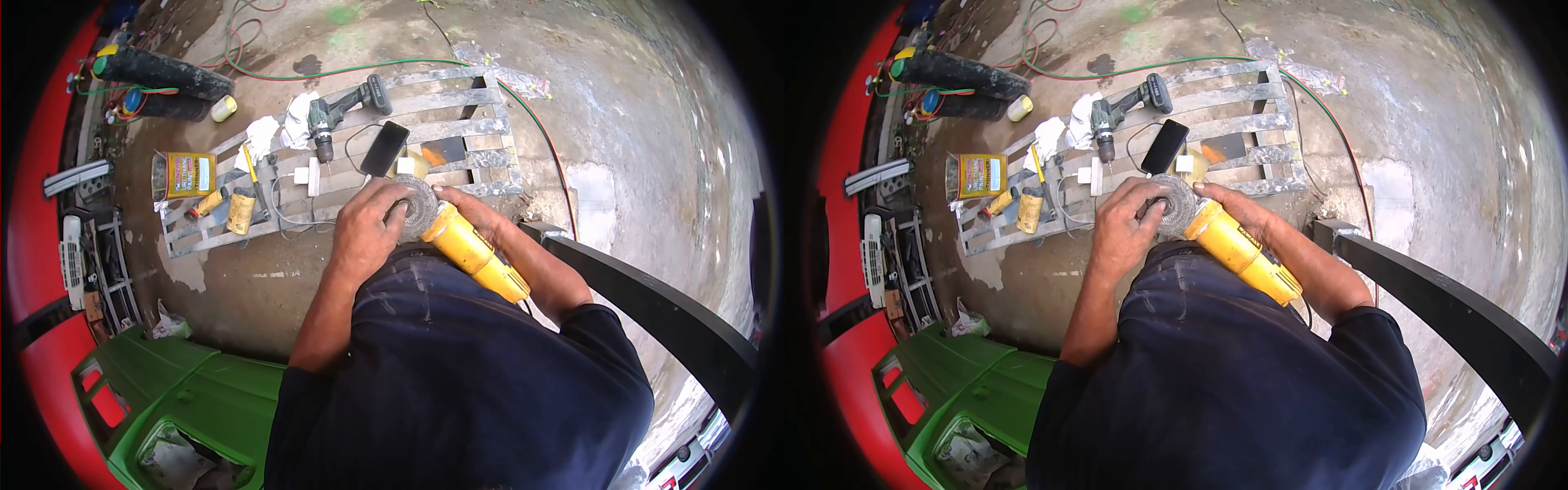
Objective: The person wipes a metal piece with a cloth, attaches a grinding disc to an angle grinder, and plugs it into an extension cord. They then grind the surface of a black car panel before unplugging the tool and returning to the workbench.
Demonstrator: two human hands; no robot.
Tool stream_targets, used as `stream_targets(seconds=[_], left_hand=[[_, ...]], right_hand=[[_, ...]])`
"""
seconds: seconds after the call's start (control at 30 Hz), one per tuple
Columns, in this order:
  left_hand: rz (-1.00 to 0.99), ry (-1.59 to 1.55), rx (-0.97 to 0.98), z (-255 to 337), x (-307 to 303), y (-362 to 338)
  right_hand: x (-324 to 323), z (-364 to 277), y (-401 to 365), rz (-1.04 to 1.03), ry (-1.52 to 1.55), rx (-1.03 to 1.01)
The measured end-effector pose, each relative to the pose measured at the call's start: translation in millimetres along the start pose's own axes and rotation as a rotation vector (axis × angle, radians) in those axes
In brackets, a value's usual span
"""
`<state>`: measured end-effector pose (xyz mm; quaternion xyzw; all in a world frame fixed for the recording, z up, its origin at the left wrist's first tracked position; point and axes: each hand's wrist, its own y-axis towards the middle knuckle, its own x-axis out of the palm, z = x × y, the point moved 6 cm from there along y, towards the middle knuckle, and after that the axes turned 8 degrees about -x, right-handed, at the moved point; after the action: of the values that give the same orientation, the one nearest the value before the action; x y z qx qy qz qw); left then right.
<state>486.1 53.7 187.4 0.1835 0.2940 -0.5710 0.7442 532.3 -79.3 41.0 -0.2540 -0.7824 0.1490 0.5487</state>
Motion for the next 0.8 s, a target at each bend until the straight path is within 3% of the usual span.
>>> stream_targets(seconds=[0.13, 0.23, 0.3, 0.33, 0.4, 0.43, 0.53, 0.6, 0.63, 0.7, 0.8], left_hand=[[0.113, 0.108, -0.083, 0.3, -6.6, -0.7], [0.078, 0.146, -0.025, 0.6, -4.4, -1.5], [-0.115, 0.121, 0.049, 2.8, 3.2, -2.9], [-0.115, 0.121, 0.05, 4.1, 1.7, -2.3], [0.065, 0.011, -0.033, 4.7, -14.0, 0.8], [0.063, 0.01, -0.034, 7.3, -14.9, -0.1], [0.044, 0.292, -0.03, 9.5, -17.2, -5.8], [-0.27, 0.289, 0.067, 8.2, -4.1, -11.8], [-0.269, 0.286, 0.065, 10.2, -4.0, -11.5], [-0.024, 0.173, 0.014, 17.9, -18.4, -7.2], [-0.044, 0.227, 0.013, 3.1, -7.6, -10.7]], right_hand=[[-2.4, 1.2, -0.5, 0.011, 0.034, -0.001], [-1.7, 0.0, -1.3, 0.018, 0.037, -0.008], [-0.3, -0.9, -1.9, 0.011, 0.035, -0.011], [0.0, -0.9, -2.4, 0.012, 0.015, 0.005], [-1.6, -0.1, -1.3, 0.015, -0.003, 0.018], [-2.8, 0.9, 0.5, 0.003, 0.013, -0.001], [-2.7, 2.1, 2.5, 0.005, 0.017, -0.008], [-4.3, 2.8, 3.1, 0.028, 0.014, -0.005], [-4.3, 3.1, 3.6, 0.015, 0.017, -0.014], [-4.6, 5.1, 4.9, -0.001, 0.016, -0.017], [-3.5, 5.9, 8.4, -0.002, -0.024, -0.029]])
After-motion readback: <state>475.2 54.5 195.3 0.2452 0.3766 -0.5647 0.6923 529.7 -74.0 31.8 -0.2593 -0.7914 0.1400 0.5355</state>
